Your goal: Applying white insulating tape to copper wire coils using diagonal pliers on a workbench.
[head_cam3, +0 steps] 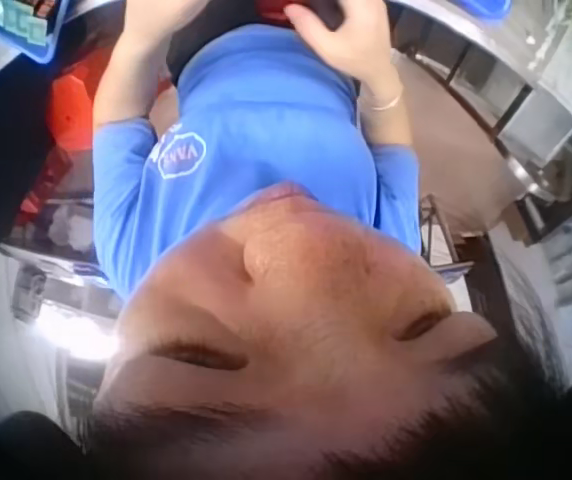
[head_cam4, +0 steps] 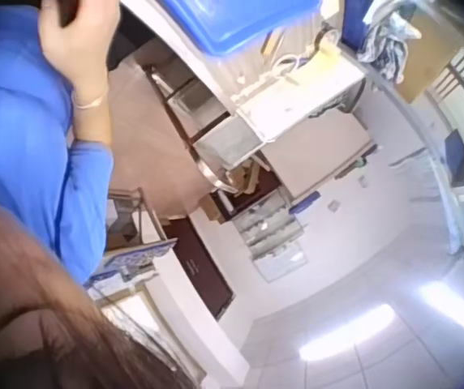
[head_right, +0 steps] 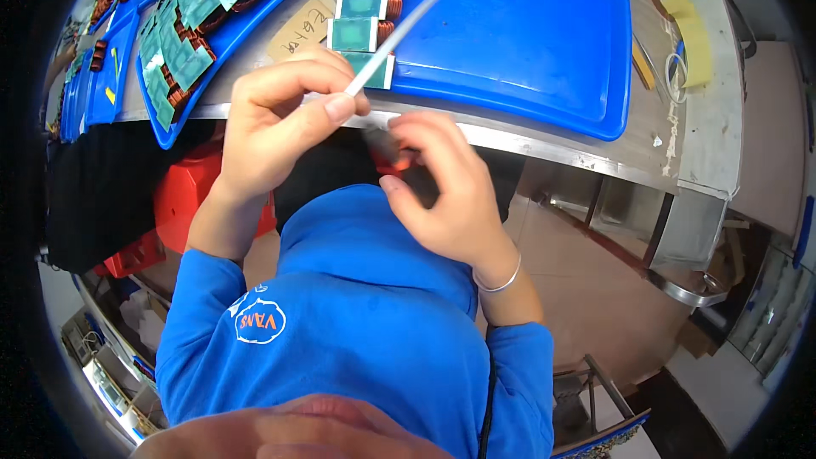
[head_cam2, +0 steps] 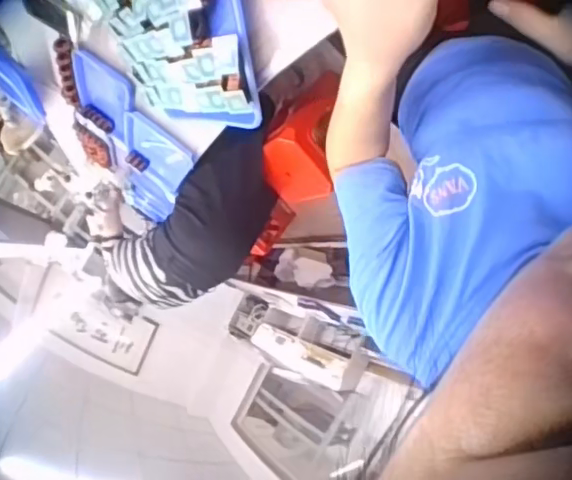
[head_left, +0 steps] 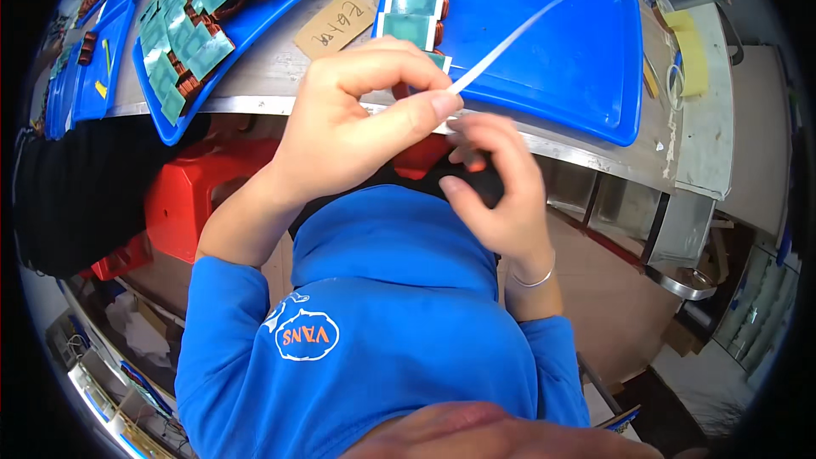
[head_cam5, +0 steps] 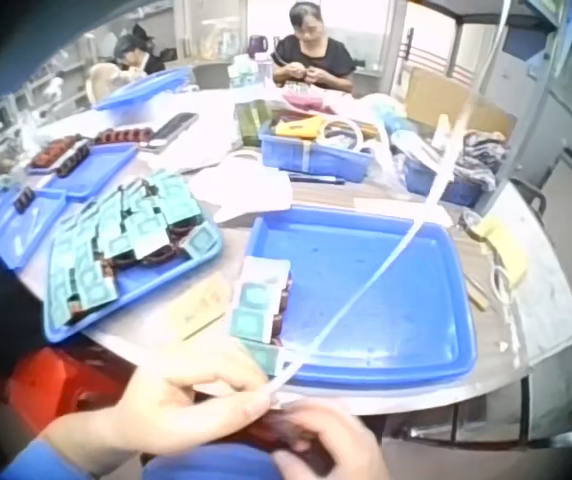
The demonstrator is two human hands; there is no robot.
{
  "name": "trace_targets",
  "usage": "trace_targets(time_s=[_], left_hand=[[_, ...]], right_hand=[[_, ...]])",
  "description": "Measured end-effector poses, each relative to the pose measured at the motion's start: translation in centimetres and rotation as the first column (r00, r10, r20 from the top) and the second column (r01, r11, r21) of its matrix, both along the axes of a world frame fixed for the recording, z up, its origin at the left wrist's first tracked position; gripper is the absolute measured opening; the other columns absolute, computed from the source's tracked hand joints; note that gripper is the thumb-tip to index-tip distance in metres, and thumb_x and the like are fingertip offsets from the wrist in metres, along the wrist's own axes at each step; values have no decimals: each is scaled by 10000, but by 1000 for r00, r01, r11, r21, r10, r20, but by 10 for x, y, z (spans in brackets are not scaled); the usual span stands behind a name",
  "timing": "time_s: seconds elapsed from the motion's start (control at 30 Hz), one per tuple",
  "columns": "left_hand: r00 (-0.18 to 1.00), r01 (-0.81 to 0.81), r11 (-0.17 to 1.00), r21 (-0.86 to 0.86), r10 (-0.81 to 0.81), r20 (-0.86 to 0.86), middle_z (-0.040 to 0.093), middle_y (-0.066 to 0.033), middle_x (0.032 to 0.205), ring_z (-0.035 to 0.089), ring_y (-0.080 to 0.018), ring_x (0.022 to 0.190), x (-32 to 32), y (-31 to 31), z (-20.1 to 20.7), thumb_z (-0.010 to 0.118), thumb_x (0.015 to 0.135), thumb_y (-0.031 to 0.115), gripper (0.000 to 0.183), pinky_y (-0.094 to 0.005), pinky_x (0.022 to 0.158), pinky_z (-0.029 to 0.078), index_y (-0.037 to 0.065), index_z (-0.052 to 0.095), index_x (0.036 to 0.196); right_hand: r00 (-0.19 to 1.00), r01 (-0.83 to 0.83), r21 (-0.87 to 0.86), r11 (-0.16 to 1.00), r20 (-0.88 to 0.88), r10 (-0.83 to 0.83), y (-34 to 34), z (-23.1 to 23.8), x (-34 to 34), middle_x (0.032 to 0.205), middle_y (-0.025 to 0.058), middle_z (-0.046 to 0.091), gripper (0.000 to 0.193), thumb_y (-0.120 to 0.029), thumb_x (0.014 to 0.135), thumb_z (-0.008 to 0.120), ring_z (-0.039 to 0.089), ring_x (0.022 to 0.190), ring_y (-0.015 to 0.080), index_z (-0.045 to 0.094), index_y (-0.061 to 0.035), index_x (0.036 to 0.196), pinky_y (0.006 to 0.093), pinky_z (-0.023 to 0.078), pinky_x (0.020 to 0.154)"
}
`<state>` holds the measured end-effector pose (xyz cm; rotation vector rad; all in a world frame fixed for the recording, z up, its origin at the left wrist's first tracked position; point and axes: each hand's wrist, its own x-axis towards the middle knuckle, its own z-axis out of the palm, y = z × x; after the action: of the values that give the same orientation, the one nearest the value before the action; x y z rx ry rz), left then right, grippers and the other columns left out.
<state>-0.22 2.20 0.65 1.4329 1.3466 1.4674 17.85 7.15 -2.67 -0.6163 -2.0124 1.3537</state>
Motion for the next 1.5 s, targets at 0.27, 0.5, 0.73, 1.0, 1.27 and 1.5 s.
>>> trace_targets(time_s=[0.27,0.5,0.73,1.0,1.27,1.5], left_hand=[[960,277,952,-134,-278,8,614,-102,779,581,-182,716,12,-19,-21,605,774,43,81,-297,646,455,-16,640,818],[594,-155,945,288,322,-737,571,-141,950,534,-310,902,-49,0,-16,632,678,64,393,-385,808,420,56,580,1067],[168,-486,819,304,429,-888,567,-117,858,484,-317,924,-106,50,-21,705,622,204,301,-403,819,381,44,616,861],[356,-590,758,278,553,-753,567,-119,796,532,-282,784,-120,49,-23,723,597,208,270,-346,707,426,41,633,789],[602,-281,960,-12,186,777,550,-115,1093,537,-215,1003,-54,-4,20,608,777,99,424,-344,879,421,-4,460,1161],[713,13,1000,-13,0,701,466,-129,983,473,-199,909,16,-28,-34,536,784,190,685,-351,685,445,10,212,1359]], right_hand=[[943,-16,3,1000,-334,16,13,14,-2,882,120,563,402,96,735,619,560,739,131,384,-11,1043,231,458,638],[946,134,84,987,-308,-102,1,5,-3,836,107,560,450,114,735,605,568,716,136,366,-14,1093,222,455,613],[890,198,8,980,-421,-176,-5,9,-3,775,125,592,919,93,740,583,585,705,176,-68,-41,1375,245,440,643],[884,22,-269,963,-444,-144,3,13,7,763,118,581,920,35,736,593,571,686,180,-55,-44,1385,278,472,642],[805,0,-269,963,-572,-160,3,16,-8,722,110,534,823,7,750,588,547,651,231,83,-72,1396,327,472,583],[856,32,-378,925,-468,-220,-2,24,-17,773,138,526,767,-13,752,554,570,742,282,105,-8,1374,375,503,672]])
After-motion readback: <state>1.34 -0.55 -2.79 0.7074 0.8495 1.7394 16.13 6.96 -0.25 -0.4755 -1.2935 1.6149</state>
